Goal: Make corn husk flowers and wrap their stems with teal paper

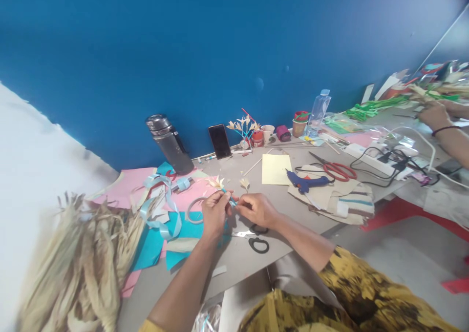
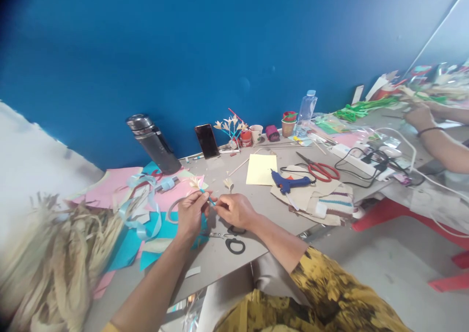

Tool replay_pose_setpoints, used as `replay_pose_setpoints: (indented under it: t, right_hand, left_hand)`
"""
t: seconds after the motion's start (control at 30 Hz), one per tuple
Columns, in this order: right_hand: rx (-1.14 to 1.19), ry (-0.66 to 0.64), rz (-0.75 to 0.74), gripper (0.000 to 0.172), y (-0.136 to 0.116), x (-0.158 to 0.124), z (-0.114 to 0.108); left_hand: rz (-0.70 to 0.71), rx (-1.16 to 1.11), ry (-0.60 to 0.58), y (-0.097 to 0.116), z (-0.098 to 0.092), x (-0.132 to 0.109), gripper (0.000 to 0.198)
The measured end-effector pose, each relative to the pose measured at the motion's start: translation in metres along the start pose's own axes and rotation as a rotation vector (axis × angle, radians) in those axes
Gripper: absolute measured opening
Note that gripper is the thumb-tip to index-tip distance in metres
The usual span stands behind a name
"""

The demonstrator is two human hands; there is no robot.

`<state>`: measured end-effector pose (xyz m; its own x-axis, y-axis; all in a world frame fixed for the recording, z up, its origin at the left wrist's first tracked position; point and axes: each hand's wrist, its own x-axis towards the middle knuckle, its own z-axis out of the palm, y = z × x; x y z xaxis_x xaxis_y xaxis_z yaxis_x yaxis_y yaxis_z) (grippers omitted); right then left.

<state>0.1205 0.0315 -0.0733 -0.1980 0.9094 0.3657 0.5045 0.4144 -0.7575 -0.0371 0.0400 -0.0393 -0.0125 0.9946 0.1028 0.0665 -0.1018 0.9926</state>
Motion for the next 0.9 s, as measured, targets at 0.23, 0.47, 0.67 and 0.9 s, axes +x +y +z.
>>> replay_pose_setpoints:
  t: [0.23, 0.47, 0.67, 0.9]
  right_hand:
    - [-0.011, 0.005, 0.058, 0.015, -0.002, 0.001, -0.004]
    - [-0.368, 0.110, 0.377, 0.027, -0.001, 0.009, -0.016]
    - [-0.482, 0.060, 0.353, 0.018, 0.007, 0.010, -0.015]
    - [-0.136, 0.323, -0.055, 0.018, 0.017, 0.012, -0.011]
  left_hand:
    - [-0.102, -0.041, -0.043, -0.005, 0.004, 0.001, 0.035]
    - [-0.134, 0.020, 0.029, -0.013, 0.000, 0.008, 0.032]
    - [-0.179, 0.068, -0.049, -0.018, 0.004, 0.006, 0.028]
    - [-0.217, 0.024, -0.087, -0.021, 0.004, 0.007, 0.027]
